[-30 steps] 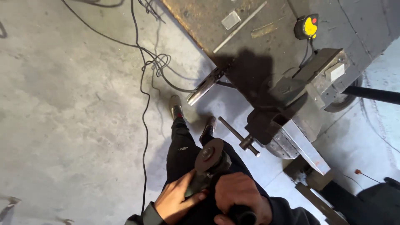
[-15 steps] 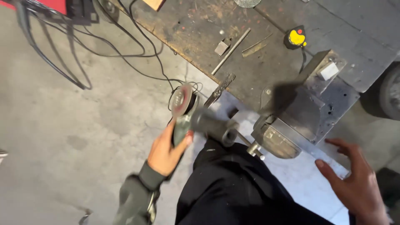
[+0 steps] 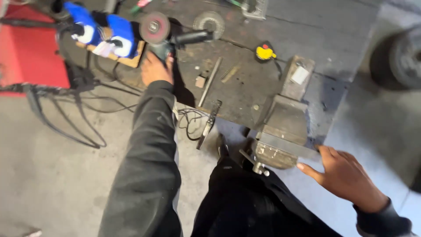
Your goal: Cutting a metal square tube with an angle grinder while it is secured in a vise.
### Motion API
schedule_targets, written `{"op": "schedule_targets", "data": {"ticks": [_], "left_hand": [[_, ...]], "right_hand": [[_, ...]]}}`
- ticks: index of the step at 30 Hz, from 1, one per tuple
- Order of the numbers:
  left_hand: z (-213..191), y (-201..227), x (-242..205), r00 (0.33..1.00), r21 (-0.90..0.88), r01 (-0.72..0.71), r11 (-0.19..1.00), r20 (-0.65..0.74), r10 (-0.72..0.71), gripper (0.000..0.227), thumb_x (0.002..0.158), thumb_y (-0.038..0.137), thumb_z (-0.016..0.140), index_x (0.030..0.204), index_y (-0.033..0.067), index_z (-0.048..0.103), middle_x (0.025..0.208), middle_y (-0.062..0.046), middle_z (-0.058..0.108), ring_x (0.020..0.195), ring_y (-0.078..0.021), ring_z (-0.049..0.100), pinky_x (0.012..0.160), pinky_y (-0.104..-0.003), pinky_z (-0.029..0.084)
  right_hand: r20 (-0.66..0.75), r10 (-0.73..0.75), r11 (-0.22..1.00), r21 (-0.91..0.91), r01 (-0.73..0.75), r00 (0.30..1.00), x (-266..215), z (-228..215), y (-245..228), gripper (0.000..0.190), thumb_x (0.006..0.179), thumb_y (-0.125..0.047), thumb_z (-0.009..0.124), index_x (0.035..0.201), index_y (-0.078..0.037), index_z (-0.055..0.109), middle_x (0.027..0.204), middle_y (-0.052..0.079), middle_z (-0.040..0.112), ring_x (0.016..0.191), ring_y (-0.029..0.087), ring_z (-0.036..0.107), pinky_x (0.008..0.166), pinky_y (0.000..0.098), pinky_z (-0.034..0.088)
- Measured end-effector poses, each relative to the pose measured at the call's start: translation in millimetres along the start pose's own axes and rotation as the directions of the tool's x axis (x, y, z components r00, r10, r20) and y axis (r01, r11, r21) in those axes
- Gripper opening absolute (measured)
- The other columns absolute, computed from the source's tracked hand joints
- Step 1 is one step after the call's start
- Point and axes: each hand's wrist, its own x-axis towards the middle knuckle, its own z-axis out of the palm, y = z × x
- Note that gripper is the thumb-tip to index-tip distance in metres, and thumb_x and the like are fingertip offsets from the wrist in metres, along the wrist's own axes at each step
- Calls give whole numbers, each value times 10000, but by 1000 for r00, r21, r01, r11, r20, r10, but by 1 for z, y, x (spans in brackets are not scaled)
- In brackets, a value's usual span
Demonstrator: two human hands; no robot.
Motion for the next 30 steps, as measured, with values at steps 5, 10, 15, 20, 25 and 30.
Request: {"op": "schedule_targets", "data": {"ticks": [5,10,15,20,25,30], "left_hand": [[9,4,31,983,6,-134,991,-123,133,780,907,488,806,1356,-55,472,1063,-211,646,902,-396,633,795,-465,539],[5,7,35,987,4,-133,991,-87,132,784,900,503,787,1370,-38,470,1106,-195,629,938,-387,627,783,-465,543],[-58,20,-6,994,-19,-96,995,-52,95,691,856,412,774,1355,32,483,1255,-215,516,1023,-419,575,826,-500,512],[-193,71,-161,953,-708,-302,639,-241,183,260,883,37,630,1142,18,637,1083,-136,665,978,-297,594,912,-375,483],[-154,94,-343,910,-824,293,486,396,123,286,776,-3,655,1053,68,666,943,-100,689,891,-278,660,777,-366,571],[-101,137,-407,784,-751,354,557,563,261,891,713,25,814,1495,-59,396,1500,-380,390,1392,-592,369,1197,-627,305]], "right_hand": [[77,144,984,96,-151,987,-6,6,-18,840,761,-640,727,1272,10,578,1178,158,700,1113,311,684,1055,449,482],[238,182,981,29,-194,954,3,-4,-11,858,770,-727,691,1316,-79,554,1162,89,691,1062,267,712,974,406,550],[403,80,995,16,-94,912,36,24,36,938,736,-770,685,1426,-164,494,1422,-5,616,1260,194,665,1040,322,550],[790,-175,933,324,-158,588,88,17,51,319,771,-370,902,827,-103,737,674,-31,656,547,102,535,499,250,455],[861,-312,876,424,-230,402,105,11,44,222,751,-235,903,854,-72,793,749,63,814,716,147,729,690,284,530],[860,-363,874,447,-189,358,114,38,51,221,746,-224,929,821,-68,791,718,78,821,752,174,807,764,298,582]]}}
